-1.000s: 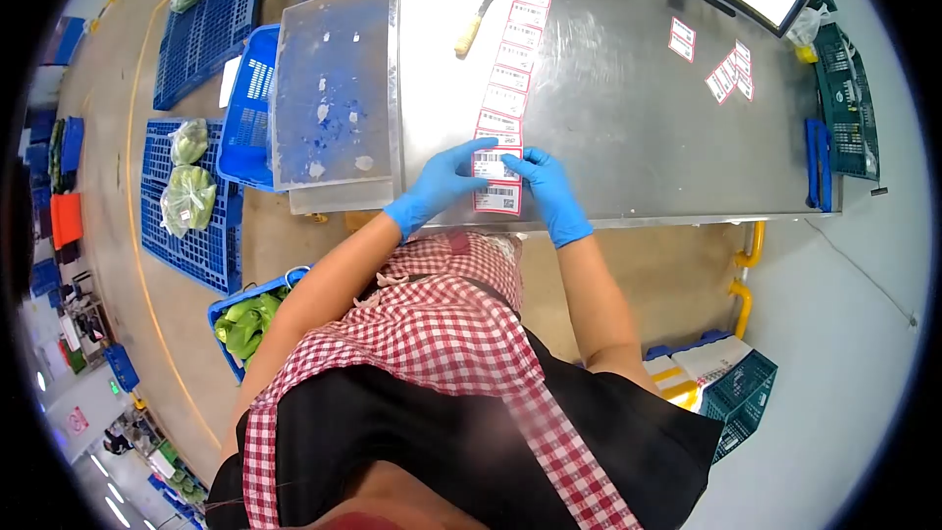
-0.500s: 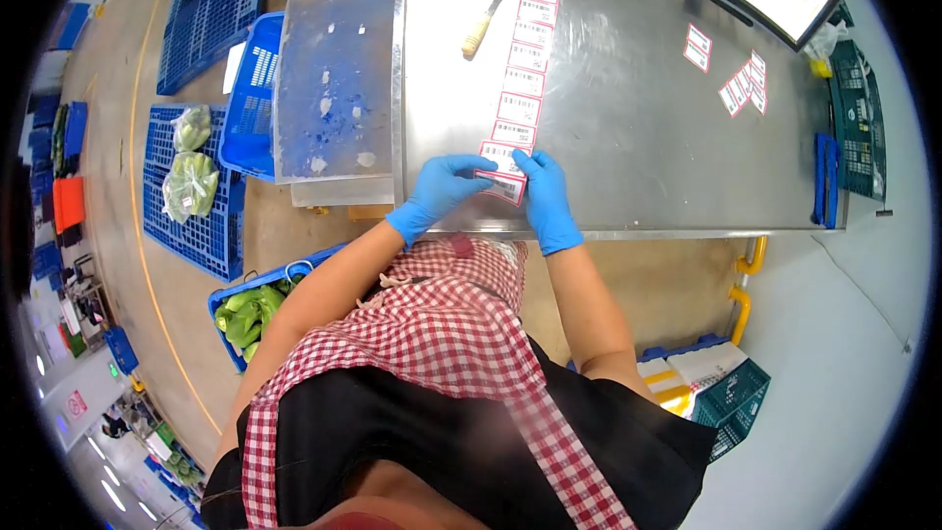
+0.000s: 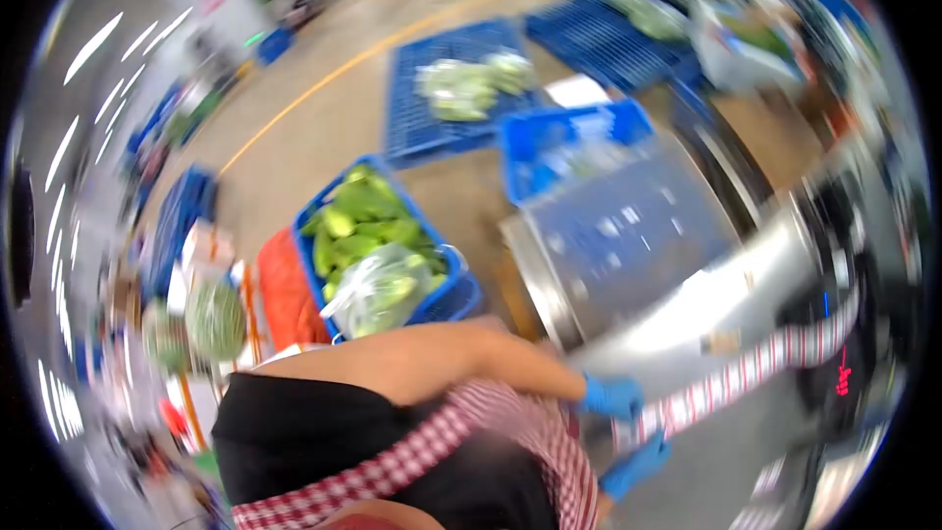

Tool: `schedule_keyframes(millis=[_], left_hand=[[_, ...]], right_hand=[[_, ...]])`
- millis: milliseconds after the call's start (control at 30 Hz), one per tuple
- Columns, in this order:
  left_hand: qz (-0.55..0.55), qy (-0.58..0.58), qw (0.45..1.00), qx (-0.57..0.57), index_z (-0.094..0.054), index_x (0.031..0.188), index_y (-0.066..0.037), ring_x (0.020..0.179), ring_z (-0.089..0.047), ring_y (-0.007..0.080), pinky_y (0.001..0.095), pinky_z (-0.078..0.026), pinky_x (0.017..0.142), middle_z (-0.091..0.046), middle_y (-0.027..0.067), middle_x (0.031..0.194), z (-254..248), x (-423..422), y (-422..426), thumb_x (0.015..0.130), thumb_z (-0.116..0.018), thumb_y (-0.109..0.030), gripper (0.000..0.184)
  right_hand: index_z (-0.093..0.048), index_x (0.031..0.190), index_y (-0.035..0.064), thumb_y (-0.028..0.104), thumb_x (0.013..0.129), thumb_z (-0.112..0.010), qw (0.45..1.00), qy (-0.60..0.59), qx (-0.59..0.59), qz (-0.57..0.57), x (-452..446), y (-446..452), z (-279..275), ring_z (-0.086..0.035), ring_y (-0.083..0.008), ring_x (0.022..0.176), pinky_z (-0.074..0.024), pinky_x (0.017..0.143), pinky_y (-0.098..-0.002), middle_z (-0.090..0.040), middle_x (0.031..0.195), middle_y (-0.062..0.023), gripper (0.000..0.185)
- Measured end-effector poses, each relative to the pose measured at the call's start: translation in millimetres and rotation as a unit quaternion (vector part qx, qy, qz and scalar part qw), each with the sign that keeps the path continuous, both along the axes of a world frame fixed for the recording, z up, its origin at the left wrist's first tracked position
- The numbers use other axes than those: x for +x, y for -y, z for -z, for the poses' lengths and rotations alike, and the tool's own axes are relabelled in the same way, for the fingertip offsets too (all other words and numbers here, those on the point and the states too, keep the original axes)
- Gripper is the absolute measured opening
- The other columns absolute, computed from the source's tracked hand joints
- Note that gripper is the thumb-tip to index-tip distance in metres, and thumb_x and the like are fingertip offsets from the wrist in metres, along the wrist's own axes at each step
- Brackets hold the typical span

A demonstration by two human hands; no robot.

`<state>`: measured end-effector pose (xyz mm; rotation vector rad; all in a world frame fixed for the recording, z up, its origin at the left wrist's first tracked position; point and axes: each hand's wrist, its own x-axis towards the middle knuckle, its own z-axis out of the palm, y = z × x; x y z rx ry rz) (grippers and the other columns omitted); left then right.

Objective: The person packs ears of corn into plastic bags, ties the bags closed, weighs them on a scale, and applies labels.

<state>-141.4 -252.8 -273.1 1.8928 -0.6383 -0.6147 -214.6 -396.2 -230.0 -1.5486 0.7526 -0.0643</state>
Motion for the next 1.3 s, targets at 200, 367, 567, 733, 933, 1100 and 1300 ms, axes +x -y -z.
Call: schedule_keyframes(millis=[200, 367, 567, 733, 933, 1100, 1300], left_hand=[[-0.133, -0.021, 0.985, -0.109, -0.065, 0.082, -0.008, 0.068, -0.059, 0.0217, 0.0343, -0.047, 0.059, -0.063, 0.0092, 0.076, -11.6, 4.9, -5.3, 0.053, -0.070, -0.011, 0.029], [-0.083, -0.034, 0.991, -0.097, -0.065, 0.087, -0.007, 0.073, -0.062, 0.0236, 0.0336, -0.049, 0.065, -0.064, 0.0110, 0.081, -7.9, 8.1, -4.0, 0.059, -0.071, -0.014, 0.030], [-0.079, 0.011, 0.994, -0.072, -0.067, 0.079, -0.008, 0.071, -0.063, 0.0233, 0.0317, -0.049, 0.062, -0.065, 0.0094, 0.078, -5.9, 9.3, -5.3, 0.056, -0.076, -0.018, 0.027], [-0.082, 0.008, 0.996, -0.044, -0.068, 0.072, -0.009, 0.067, -0.062, 0.0224, 0.0319, -0.048, 0.061, -0.065, 0.0078, 0.073, -14.7, 6.1, -9.5, 0.056, -0.074, -0.017, 0.019], [-0.114, 0.085, 0.989, 0.042, -0.068, 0.065, -0.010, 0.065, -0.061, 0.0279, 0.0374, -0.047, 0.060, -0.064, 0.0117, 0.070, -25.7, -3.6, -15.1, 0.058, -0.066, -0.018, 0.011], [-0.143, 0.341, 0.929, -0.013, -0.062, 0.064, -0.002, 0.062, -0.057, 0.0355, 0.0420, -0.045, 0.058, -0.059, 0.0179, 0.066, -29.4, -7.1, -21.4, 0.058, -0.063, -0.020, 0.019], [-0.139, 0.166, 0.976, -0.034, -0.066, 0.071, -0.009, 0.063, -0.058, 0.0275, 0.0380, -0.046, 0.057, -0.060, 0.0117, 0.067, -56.3, -9.9, -46.5, 0.064, -0.063, -0.019, 0.012]], right_hand=[[-0.057, 0.087, -0.0034, 0.031, 0.086, -0.053, 0.969, 0.003, -0.193, -0.155, 31.7, 19.9, 47.2, -0.048, -0.0174, 0.069, -0.0422, 0.063, -0.0337, -0.055, 0.080, -0.0103, 0.035], [-0.057, 0.088, -0.0036, 0.030, 0.085, -0.053, 0.961, 0.003, -0.204, -0.185, 41.7, -18.3, 41.6, -0.049, -0.0180, 0.069, -0.0425, 0.063, -0.0339, -0.056, 0.081, -0.0108, 0.034], [-0.057, 0.090, -0.0039, 0.029, 0.085, -0.053, 0.955, 0.005, -0.213, -0.207, 48.6, -27.3, 41.3, -0.049, -0.0186, 0.070, -0.0429, 0.064, -0.0341, -0.056, 0.082, -0.0114, 0.034], [-0.056, 0.091, -0.0041, 0.028, 0.085, -0.053, 0.952, 0.003, -0.217, -0.217, 51.3, -28.1, 43.0, -0.050, -0.0192, 0.071, -0.0432, 0.064, -0.0343, -0.057, 0.083, -0.0119, 0.033], [-0.056, 0.092, -0.0044, 0.027, 0.085, -0.053, 0.949, 0.003, -0.221, -0.225, 50.2, -21.9, 44.5, -0.051, -0.0199, 0.072, -0.0436, 0.065, -0.0345, -0.057, 0.084, -0.0125, 0.033], [-0.056, 0.094, -0.0046, 0.026, 0.085, -0.053, 0.949, 0.008, -0.232, -0.213, 38.5, -2.5, 39.1, -0.052, -0.0204, 0.072, -0.0439, 0.065, -0.0347, -0.058, 0.085, -0.0130, 0.032], [-0.056, 0.095, -0.0049, 0.025, 0.084, -0.053, 0.948, 0.005, -0.243, -0.204, 32.8, 8.4, 32.3, -0.052, -0.0211, 0.073, -0.0442, 0.066, -0.0349, -0.058, 0.086, -0.0136, 0.032]])
